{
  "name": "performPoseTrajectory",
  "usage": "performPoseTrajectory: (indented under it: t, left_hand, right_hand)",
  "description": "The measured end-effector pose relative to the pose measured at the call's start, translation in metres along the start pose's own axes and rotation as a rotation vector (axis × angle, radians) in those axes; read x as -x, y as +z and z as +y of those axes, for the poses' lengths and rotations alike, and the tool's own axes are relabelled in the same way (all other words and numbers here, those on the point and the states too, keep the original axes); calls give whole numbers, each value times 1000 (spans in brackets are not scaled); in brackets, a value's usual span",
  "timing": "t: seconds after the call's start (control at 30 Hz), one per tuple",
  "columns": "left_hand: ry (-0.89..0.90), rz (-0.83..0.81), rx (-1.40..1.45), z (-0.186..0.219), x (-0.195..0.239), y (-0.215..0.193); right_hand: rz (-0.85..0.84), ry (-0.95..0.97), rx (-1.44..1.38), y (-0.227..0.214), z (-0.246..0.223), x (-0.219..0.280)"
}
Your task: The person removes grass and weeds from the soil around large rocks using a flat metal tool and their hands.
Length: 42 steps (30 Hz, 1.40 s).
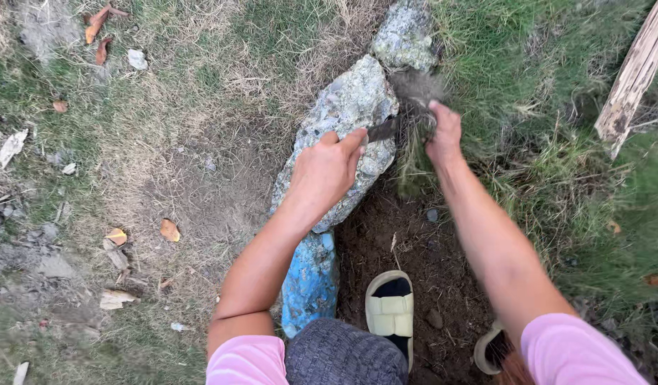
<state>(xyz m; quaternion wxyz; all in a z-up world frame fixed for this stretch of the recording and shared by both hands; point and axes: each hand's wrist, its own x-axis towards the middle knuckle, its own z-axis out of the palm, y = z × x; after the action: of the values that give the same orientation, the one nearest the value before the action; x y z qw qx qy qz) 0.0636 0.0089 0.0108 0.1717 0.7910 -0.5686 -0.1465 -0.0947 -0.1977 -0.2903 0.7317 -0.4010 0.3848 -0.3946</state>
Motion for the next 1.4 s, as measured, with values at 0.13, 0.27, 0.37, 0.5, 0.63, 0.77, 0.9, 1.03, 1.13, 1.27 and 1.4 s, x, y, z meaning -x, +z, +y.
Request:
performPoseTrajectory:
  t: [0.13, 0.27, 0.37, 0.5, 0.63, 0.77, 0.9, 1.03, 1.13, 1.27, 1.4]
  left_hand:
    - [61, 44, 4, 8, 15, -17]
    - [12, 74, -18, 31, 5, -17]
    - [74, 151, -84, 53, -40, 14]
    - [64, 92, -80, 52, -49, 23]
    - [24, 20, 7, 43, -17, -4]
    - [42, -50, -107, 49, -34, 5]
    - [5, 51, 73, 14, -77, 53]
    - [37, 94, 295, -37, -60, 80]
    - [32, 28, 244, -32, -37, 77]
    - [178, -150, 172, 20, -7, 63]
    - [152, -185, 50, 49, 7, 31]
  right_hand:
    - [66, 147, -256, 5, -3, 18]
    - [39, 167, -225, 2, -6, 2]
    - [104, 231, -219, -6, 7, 4]
    - [50, 164, -258, -9, 13, -2]
    - [181, 248, -404, -17, 17, 4]
    - [197, 300, -412, -17, 19, 2]
    - [152, 243, -546, -33, 30, 25]
    - [291, 203, -309, -73, 54, 78]
    - [328, 179, -92, -104, 53, 112]
    - [296, -239, 123, -115, 5, 124]
    - [565, -335, -169, -97, -90, 106]
